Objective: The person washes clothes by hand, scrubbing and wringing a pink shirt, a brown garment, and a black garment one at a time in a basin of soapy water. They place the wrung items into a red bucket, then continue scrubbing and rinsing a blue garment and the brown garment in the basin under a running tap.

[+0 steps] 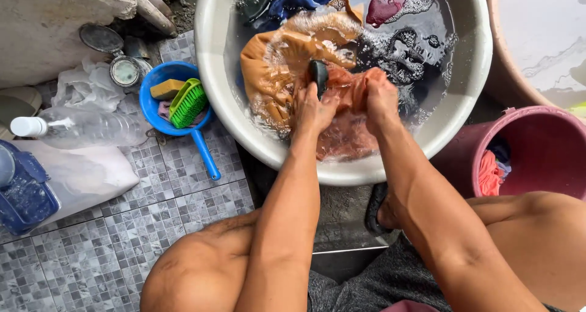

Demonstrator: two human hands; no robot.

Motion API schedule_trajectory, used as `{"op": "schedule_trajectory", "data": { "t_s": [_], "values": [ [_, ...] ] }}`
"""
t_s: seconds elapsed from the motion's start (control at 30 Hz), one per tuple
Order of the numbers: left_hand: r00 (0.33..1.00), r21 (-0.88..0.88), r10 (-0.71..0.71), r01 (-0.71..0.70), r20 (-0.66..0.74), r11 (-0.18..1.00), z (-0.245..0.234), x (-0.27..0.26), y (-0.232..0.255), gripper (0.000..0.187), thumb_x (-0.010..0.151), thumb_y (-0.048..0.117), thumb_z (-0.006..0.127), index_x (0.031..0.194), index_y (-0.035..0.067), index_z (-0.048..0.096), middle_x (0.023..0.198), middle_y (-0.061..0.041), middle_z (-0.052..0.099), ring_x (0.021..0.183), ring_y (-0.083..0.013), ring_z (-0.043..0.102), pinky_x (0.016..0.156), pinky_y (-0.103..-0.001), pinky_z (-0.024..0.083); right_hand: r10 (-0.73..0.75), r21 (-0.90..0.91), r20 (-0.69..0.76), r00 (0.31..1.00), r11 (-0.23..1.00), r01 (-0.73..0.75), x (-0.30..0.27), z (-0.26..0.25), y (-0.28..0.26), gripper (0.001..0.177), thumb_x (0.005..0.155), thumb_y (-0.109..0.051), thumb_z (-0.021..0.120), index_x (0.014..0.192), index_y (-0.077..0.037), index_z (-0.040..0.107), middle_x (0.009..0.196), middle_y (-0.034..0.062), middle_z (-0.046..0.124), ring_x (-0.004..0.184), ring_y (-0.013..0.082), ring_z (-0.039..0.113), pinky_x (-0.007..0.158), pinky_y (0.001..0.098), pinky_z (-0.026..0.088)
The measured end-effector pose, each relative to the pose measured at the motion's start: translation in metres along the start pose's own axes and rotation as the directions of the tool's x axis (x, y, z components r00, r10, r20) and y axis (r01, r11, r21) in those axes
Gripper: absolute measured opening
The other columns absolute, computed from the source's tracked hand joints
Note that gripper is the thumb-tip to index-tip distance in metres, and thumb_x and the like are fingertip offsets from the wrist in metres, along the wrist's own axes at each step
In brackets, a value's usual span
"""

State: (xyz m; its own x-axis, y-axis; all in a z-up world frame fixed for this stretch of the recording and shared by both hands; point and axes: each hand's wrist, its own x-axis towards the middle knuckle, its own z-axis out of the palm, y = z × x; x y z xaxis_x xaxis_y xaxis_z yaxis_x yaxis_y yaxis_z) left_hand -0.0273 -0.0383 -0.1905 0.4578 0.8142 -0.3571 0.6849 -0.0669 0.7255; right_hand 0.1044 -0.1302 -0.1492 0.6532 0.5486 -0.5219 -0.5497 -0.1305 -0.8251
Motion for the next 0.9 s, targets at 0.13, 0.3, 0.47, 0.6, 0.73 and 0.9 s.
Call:
{"op": "schedule_trajectory", "data": {
  "t_s": [0.13,0.3,0.47,0.6,0.73,0.9],
  "values": [
    [0.98,0.18,0.175,-0.156,-0.095,0.971,0.033,0.001,-0.029,0.068,0.087,0.041,0.079,0.141,0.012,0.047,0.128,-0.024,0.055,0.111,-0.0426,0.056,0.084,-0.056,0.049,-0.111,-0.366,0.287,0.952,0.905,0.216,0.005,-0.027,0.015,0.007,0.099,-0.001,0.057,0.105,0.0,0.055,0.084,0.0075,0.058,0.069,0.0173,0.052,0.056,0.0316,0.046],
    [0.958,-0.239,-0.124,0.188,0.258,0.953,-0.012,-0.027,0.039,0.044,0.089,0.027,0.06,0.126,0.003,0.059,0.084,-0.011,0.07,0.06,-0.019,0.064,0.05,-0.036,0.05,0.259,-0.34,0.412,0.874,0.933,-0.116,-0.048,-0.009,0.018,0.09,0.067,0.01,0.059,0.14,-0.035,0.032,0.114,0.0126,0.066,0.084,0.0249,0.072,0.071,0.0371,0.064],
    [0.925,-0.727,0.108,0.21,0.364,0.654,0.008,-0.01,0.037,0.024,0.092,0.021,0.062,0.103,0.0,0.066,0.081,-0.012,0.067,0.063,-0.0189,0.062,0.056,-0.036,0.053,0.072,-0.275,0.269,0.961,0.962,0.005,-0.004,-0.043,0.046,0.034,0.094,-0.014,0.056,0.127,-0.01,0.062,0.119,0.0098,0.07,0.098,0.0165,0.072,0.084,0.0315,0.063],
    [0.979,-0.907,0.129,0.091,0.157,0.411,0.003,0.0,0.026,0.019,0.092,0.022,0.068,0.103,0.007,0.064,0.091,-0.006,0.067,0.081,-0.0164,0.062,0.078,-0.037,0.054,-0.225,-0.093,0.282,0.933,0.961,0.26,-0.016,-0.037,-0.019,0.025,0.087,-0.001,0.055,0.109,0.0,0.065,0.106,0.0103,0.07,0.093,0.019,0.072,0.089,0.0319,0.063],
    [0.956,-0.903,0.087,0.23,0.279,0.363,-0.004,-0.021,0.052,0.026,0.092,0.032,0.065,0.109,0.012,0.065,0.097,-0.003,0.07,0.092,-0.0162,0.065,0.087,-0.039,0.053,-0.363,0.166,0.431,0.826,0.932,0.323,-0.07,0.005,-0.072,0.019,0.091,0.005,0.062,0.11,0.005,0.066,0.103,0.0088,0.068,0.092,0.0175,0.068,0.084,0.0311,0.058],
    [0.909,-0.906,0.035,0.41,0.415,0.106,0.02,-0.016,0.025,0.049,0.093,0.044,0.061,0.126,0.008,0.064,0.121,-0.015,0.068,0.104,-0.0273,0.068,0.093,-0.045,0.055,-0.125,-0.897,0.323,0.938,0.274,0.346,-0.052,0.005,-0.077,0.035,0.08,-0.018,0.069,0.108,0.002,0.07,0.098,0.0183,0.072,0.092,0.0327,0.071,0.088,0.0435,0.057]
  ]
}}
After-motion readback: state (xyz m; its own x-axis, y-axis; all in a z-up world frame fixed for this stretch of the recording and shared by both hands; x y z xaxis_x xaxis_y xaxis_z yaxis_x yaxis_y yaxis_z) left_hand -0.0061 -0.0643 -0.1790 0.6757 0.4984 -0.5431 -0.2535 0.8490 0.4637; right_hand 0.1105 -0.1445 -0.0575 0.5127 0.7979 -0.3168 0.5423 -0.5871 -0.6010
